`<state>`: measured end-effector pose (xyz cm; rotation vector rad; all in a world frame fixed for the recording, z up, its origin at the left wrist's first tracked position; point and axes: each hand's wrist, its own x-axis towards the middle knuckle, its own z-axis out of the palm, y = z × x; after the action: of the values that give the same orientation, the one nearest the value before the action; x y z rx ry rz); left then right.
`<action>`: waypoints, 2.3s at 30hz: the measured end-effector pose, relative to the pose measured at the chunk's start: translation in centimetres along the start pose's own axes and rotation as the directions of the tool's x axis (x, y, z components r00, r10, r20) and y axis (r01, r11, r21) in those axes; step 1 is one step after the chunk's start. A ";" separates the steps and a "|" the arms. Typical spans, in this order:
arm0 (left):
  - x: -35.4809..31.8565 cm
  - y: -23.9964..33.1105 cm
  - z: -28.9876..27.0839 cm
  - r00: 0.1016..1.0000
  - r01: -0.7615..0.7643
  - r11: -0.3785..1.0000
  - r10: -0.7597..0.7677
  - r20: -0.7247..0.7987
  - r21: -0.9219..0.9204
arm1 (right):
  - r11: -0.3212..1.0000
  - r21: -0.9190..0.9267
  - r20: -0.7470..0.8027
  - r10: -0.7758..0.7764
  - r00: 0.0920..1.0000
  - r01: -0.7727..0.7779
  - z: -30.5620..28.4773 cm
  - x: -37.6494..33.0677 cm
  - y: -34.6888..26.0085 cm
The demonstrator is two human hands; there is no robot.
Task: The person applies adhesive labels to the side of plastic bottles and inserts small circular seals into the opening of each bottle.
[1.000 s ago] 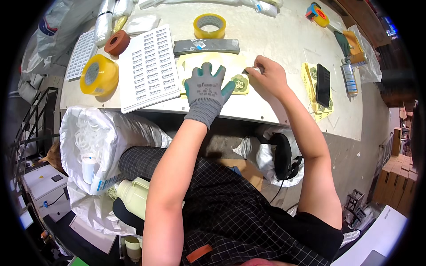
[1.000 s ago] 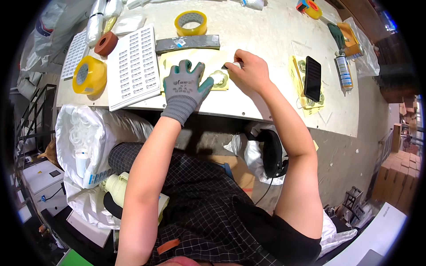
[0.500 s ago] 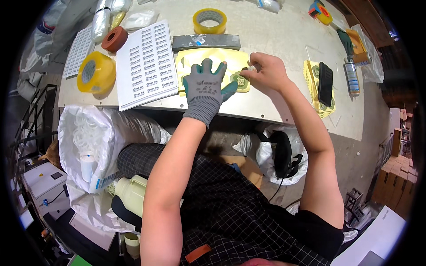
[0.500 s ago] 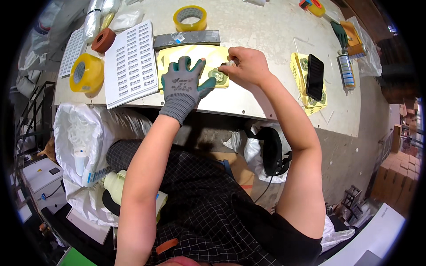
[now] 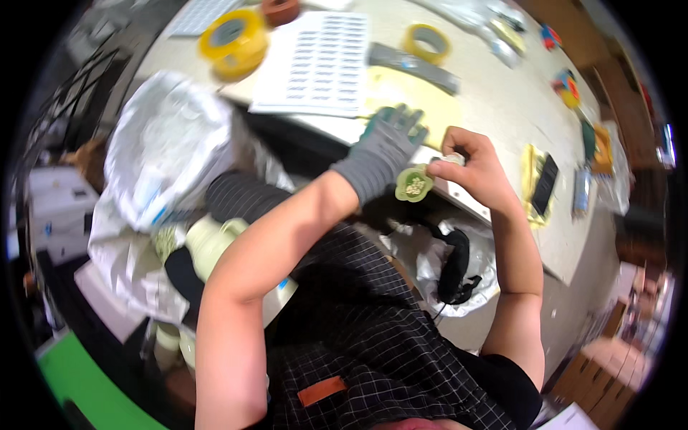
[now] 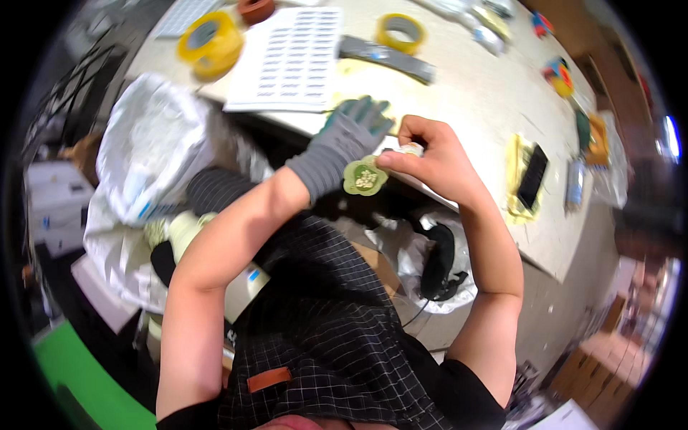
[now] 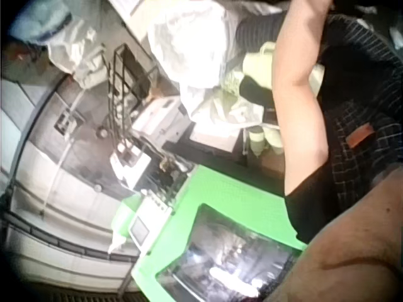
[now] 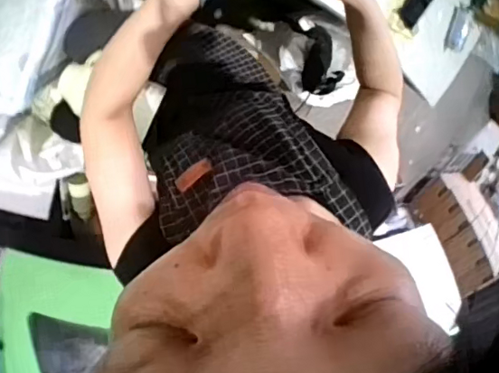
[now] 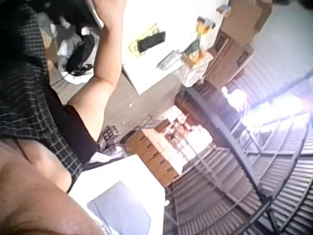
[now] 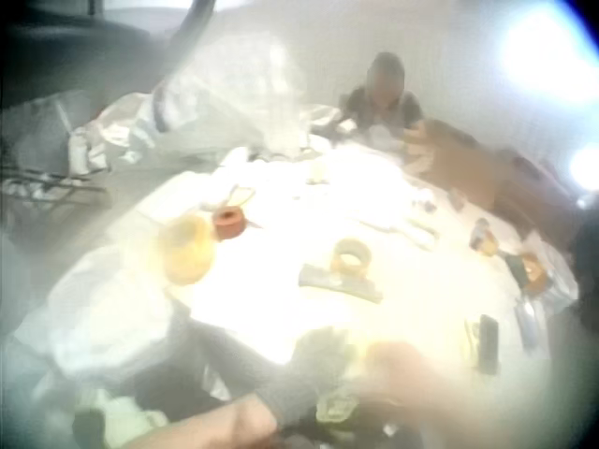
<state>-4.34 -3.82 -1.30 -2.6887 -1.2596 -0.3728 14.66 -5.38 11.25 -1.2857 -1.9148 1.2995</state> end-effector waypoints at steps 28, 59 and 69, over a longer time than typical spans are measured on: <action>-39.1 12.0 -12.6 0.484 0.829 0.540 -0.823 -0.298 -0.144 | 0.836 -0.355 0.752 -0.010 0.659 0.418 32.9 6.1 -11.2; -25.5 6.3 -17.5 0.619 0.425 0.687 -0.696 -0.364 -0.590 | 0.968 0.051 -0.259 -0.224 0.939 0.245 16.7 -0.3 -0.4; -25.9 7.8 -14.4 0.713 0.472 0.537 -0.699 -0.055 -0.699 | 0.955 0.113 -0.944 0.017 0.331 0.274 -8.1 13.2 5.6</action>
<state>-16.65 -31.22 4.88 -2.3143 -2.2341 -1.5510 17.73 10.53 8.29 -1.2606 -0.8967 0.4089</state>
